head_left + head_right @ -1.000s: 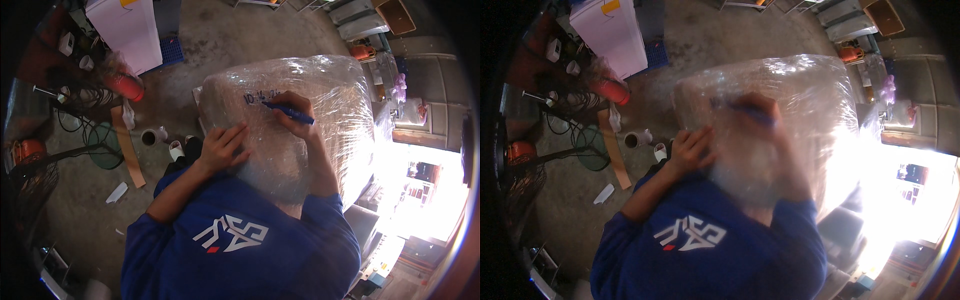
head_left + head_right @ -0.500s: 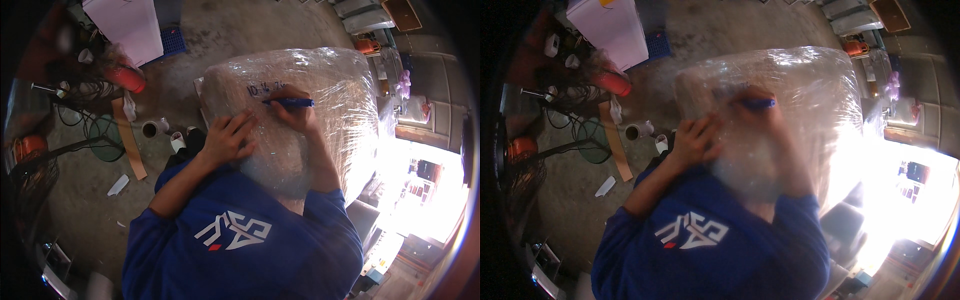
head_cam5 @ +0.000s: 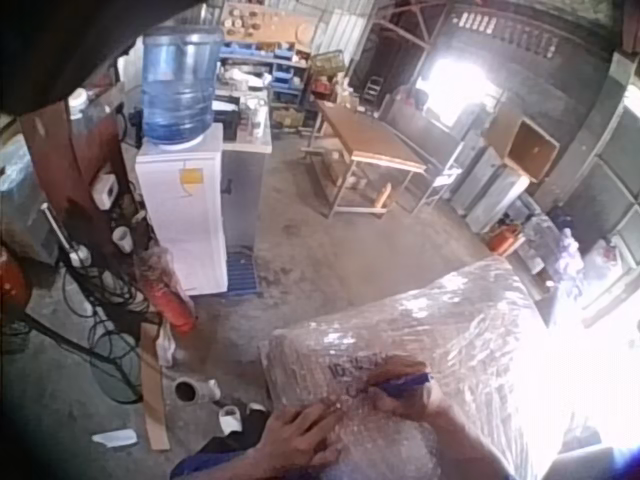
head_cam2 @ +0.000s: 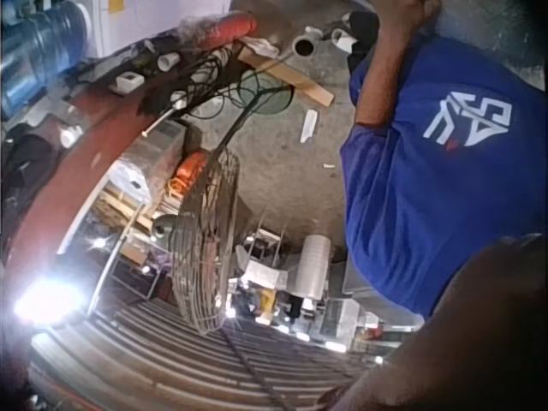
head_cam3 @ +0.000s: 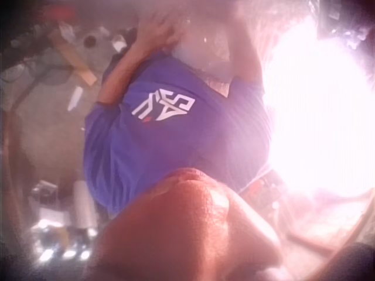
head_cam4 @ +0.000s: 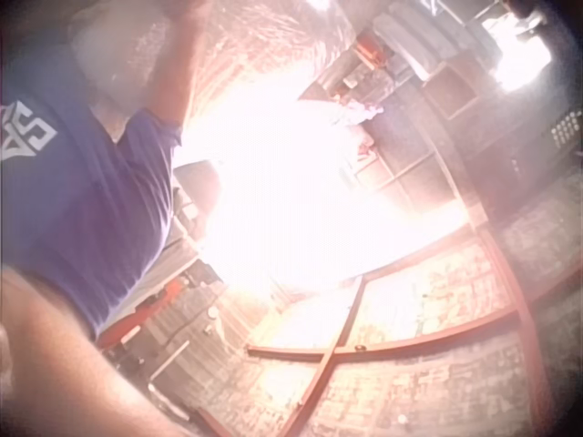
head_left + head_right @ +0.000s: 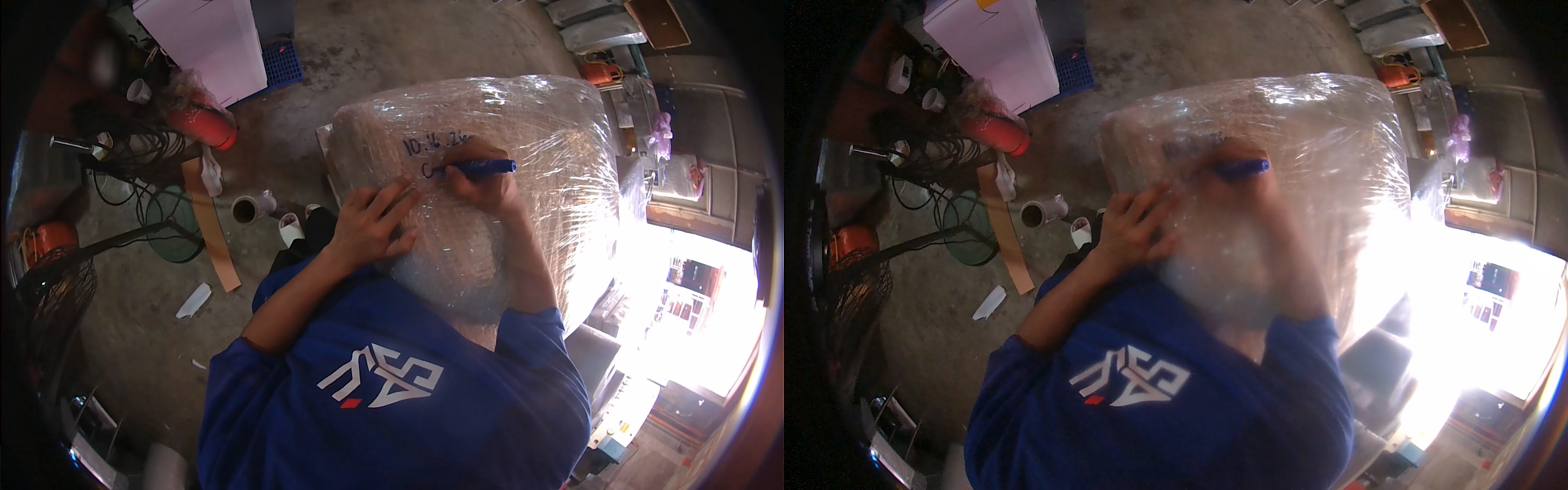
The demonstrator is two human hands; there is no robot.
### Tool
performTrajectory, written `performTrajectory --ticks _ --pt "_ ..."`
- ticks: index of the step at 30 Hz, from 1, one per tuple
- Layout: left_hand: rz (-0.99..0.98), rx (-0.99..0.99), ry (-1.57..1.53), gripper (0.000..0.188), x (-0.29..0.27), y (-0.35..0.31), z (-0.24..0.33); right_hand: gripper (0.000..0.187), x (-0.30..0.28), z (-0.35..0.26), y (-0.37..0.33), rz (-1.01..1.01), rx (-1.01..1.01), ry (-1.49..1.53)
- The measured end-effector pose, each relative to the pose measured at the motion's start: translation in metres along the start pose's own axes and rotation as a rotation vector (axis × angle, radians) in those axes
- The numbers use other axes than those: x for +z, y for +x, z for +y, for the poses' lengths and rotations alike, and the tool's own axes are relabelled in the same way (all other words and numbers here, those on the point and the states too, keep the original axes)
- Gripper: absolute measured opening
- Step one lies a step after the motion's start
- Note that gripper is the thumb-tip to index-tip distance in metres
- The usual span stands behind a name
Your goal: The person picks up a blue marker and writes on the bubble wrap covering a large wrapped package. They write an arrow and several lines of text on the top surface, then move to the side and continue writing additional labels on the bubble wrap.
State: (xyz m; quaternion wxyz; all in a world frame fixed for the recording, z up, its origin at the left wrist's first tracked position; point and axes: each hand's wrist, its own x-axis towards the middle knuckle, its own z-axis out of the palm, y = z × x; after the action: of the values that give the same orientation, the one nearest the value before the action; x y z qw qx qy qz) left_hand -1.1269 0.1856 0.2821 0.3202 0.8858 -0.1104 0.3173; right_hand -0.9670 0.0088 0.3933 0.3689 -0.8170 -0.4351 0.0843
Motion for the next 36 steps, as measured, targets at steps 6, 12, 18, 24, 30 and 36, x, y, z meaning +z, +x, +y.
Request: performTrajectory --ticks 6,12,18,24,30,36 --pt "-0.002 -0.011 -0.01 0.061 0.0 -0.002 0.001 0.017 0.004 -0.001 0.0 0.012 -0.026 0.023" --pt "-0.008 -0.006 0.018 0.061 0.001 -0.001 0.0 0.017 -0.009 0.002 -0.006 0.077 0.172 0.094" --pt "-0.036 0.003 0.014 0.062 0.002 -0.003 0.0 0.016 -0.008 0.017 -0.01 0.059 0.139 0.106" --pt "-0.041 -0.01 0.01 0.062 0.003 -0.005 0.0 0.017 -0.004 0.018 -0.008 0.053 0.104 0.071" --pt "-0.028 -0.007 -0.001 0.061 0.004 -0.004 -0.001 0.02 -0.008 0.019 -0.008 -0.004 -0.001 -0.028" --pt "-0.036 0.0 0.016 0.06 0.003 -0.004 -0.002 0.018 -0.014 0.024 -0.011 0.076 0.138 0.196"
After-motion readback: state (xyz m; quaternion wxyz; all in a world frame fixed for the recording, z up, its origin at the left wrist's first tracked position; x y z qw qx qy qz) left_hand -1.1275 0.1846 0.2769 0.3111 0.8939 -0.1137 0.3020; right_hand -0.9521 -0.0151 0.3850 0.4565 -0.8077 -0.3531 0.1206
